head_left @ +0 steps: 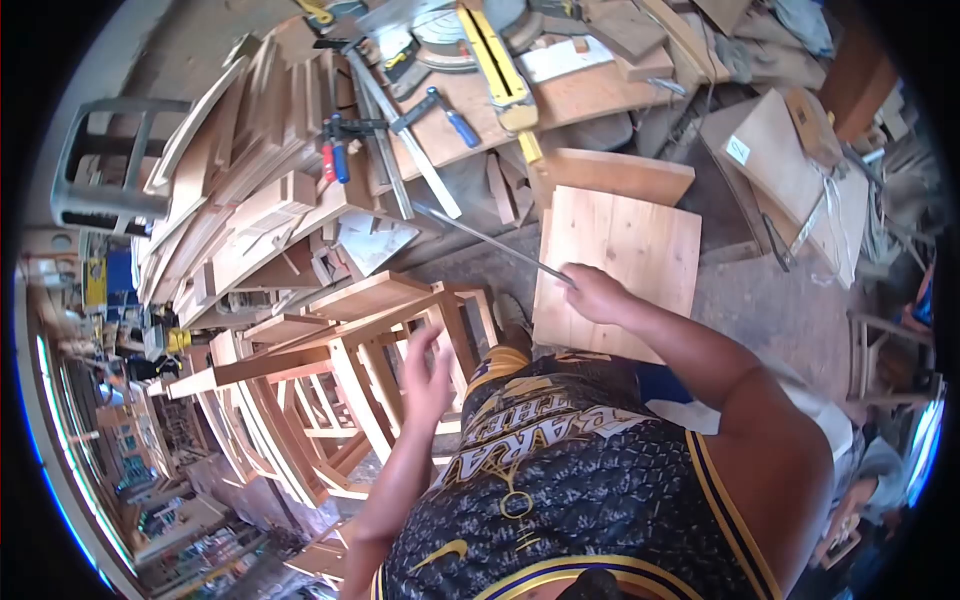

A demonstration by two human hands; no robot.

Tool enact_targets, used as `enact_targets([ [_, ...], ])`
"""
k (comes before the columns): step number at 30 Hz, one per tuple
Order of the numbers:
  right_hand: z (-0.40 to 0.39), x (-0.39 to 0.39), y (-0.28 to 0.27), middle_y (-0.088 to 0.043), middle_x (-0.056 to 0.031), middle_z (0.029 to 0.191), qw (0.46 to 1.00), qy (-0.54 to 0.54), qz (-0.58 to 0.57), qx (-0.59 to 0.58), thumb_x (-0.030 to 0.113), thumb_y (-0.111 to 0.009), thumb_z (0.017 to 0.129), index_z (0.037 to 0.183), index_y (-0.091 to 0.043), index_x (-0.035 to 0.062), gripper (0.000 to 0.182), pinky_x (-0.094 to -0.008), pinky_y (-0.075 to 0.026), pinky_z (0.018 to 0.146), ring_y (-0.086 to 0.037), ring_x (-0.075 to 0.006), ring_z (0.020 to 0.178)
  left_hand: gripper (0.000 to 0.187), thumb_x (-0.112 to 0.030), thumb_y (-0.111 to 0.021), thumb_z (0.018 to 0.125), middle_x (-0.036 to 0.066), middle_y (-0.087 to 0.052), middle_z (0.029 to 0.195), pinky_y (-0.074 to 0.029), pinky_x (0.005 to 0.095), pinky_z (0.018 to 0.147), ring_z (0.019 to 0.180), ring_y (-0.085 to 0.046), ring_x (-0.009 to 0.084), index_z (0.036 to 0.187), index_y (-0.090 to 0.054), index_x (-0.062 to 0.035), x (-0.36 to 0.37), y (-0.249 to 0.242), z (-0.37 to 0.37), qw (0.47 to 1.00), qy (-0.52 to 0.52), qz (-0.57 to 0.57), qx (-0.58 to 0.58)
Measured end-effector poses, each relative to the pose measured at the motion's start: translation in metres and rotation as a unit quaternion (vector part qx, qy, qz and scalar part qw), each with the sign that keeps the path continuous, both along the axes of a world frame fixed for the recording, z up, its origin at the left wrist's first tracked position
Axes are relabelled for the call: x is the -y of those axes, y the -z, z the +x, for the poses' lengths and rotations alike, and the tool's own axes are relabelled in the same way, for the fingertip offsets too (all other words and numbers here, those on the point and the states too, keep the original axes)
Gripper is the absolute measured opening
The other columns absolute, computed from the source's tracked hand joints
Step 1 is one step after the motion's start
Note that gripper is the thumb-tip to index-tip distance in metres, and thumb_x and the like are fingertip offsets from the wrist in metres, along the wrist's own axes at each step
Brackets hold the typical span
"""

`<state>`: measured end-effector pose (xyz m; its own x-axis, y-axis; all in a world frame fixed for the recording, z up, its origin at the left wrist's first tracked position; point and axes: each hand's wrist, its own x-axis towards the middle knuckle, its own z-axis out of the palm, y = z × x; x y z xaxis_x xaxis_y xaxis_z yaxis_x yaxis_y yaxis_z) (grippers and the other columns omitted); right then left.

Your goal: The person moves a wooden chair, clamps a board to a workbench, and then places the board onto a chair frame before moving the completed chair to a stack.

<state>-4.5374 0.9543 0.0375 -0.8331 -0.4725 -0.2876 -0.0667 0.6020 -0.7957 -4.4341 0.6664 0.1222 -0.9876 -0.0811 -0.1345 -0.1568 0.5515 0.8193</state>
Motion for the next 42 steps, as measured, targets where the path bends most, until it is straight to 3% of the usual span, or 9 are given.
enact_targets([
  [3,-0.036,0.071,-0.04,-0.053,-0.024,0.106,0.996,0.007,-0.081,-0.026,0.007,-0.048,0.079,0.109,-0.045,-0.0017,0.031,-0.0438,-0.043,0.085,-0.053,-0.0403,0.1,0.055,-0.039,-0.044,0.094,0.014,-0.048,0.121,-0.035,0.0357,0.096,0.11,-0.047,0.0203,0.134,-0.032,-0.0038,-0.072,0.031,-0.092,0.861,-0.04,0.498,0.095],
  [8,-0.058,0.07,-0.104,-0.033,-0.0249,0.134,0.971,-0.053,-0.111,-0.207,0.014,-0.056,0.078,0.13,-0.034,-0.0009,0.058,-0.0395,-0.035,0.1,-0.037,-0.0389,0.122,0.02,-0.027,-0.039,0.096,0.0,-0.04,0.066,-0.04,0.0261,0.05,0.054,-0.039,0.01,0.094,-0.046,-0.0079,-0.045,0.033,-0.241,0.844,-0.263,0.463,-0.063],
  [10,-0.053,0.044,-0.079,-0.032,-0.0261,0.135,0.964,0.046,0.157,-0.211,0.022,-0.06,0.081,0.135,-0.026,0.0001,0.067,-0.0407,-0.032,0.102,-0.035,-0.0396,0.124,0.024,-0.028,-0.037,0.096,-0.002,-0.038,0.065,-0.031,0.0234,0.044,0.05,-0.036,0.0081,0.092,-0.046,-0.0068,-0.012,0.037,-0.293,0.859,-0.277,0.423,-0.082],
  [18,-0.109,0.15,-0.011,-0.059,-0.0162,0.105,0.907,0.112,-0.308,0.263,0.029,-0.056,0.088,0.133,-0.029,0.0013,0.059,-0.0368,-0.048,0.079,-0.061,-0.0249,0.089,0.036,-0.039,-0.03,0.098,-0.004,-0.032,0.057,-0.025,0.023,0.039,0.044,-0.028,0.0074,0.086,-0.046,-0.0082,0.113,0.078,-0.482,0.832,-0.219,0.51,0.019],
  [23,-0.186,0.216,-0.013,-0.056,-0.0244,0.103,0.985,0.071,-0.1,0.125,0.024,-0.049,0.09,0.12,-0.04,0.0014,0.039,-0.0436,-0.045,0.078,-0.058,-0.0353,0.095,0.027,-0.03,-0.038,0.097,0.004,-0.047,0.07,-0.045,0.0284,0.054,0.061,-0.047,0.0149,0.094,-0.047,-0.0046,0.181,0.103,-0.57,0.846,-0.139,0.511,0.065],
  [30,-0.239,0.344,0.049,-0.061,-0.0244,0.089,0.989,0.129,-0.071,-0.027,0.027,-0.056,0.082,0.112,-0.041,-0.0019,0.044,-0.0449,-0.048,0.07,-0.061,-0.0377,0.083,0.054,-0.023,-0.056,0.085,0.023,-0.05,0.122,-0.04,0.0397,0.093,0.114,-0.047,0.0323,0.127,-0.039,0.008,0.209,0.116,-0.598,0.98,-0.134,0.141,-0.045],
  [37,-0.206,0.243,0.052,-0.061,-0.0227,0.099,0.99,0.001,-0.143,-0.007,0.037,-0.064,0.078,0.127,-0.04,0.0019,0.065,-0.0428,-0.045,0.082,-0.06,-0.0334,0.092,0.062,-0.034,-0.06,0.081,0.029,-0.035,0.134,-0.031,0.0445,0.102,0.121,-0.038,0.0413,0.131,-0.041,-0.0032,0.163,0.106,-0.558,0.888,-0.078,-0.44,-0.109],
  [41,-0.089,0.062,0.068,-0.063,-0.0129,0.09,0.921,0.235,-0.223,0.218,0.027,-0.061,0.081,0.122,-0.051,0.0061,0.046,-0.0304,-0.048,0.078,-0.061,-0.0205,0.086,0.045,-0.023,-0.057,0.085,0.025,-0.046,0.119,-0.037,0.046,0.095,0.105,-0.048,0.0374,0.119,-0.048,0.0057,0.057,0.057,-0.466,0.838,-0.075,-0.301,-0.449],
  [42,-0.047,0.033,0.185,-0.06,-0.0111,0.096,0.854,0.365,-0.367,0.052,0.024,-0.062,0.08,0.118,-0.053,0.0073,0.043,-0.0319,-0.048,0.077,-0.059,-0.0215,0.087,0.042,-0.022,-0.054,0.088,0.023,-0.047,0.116,-0.038,0.0443,0.093,0.104,-0.049,0.0358,0.119,-0.047,0.0055,0.026,0.057,-0.433,0.849,-0.046,-0.256,-0.46],
])
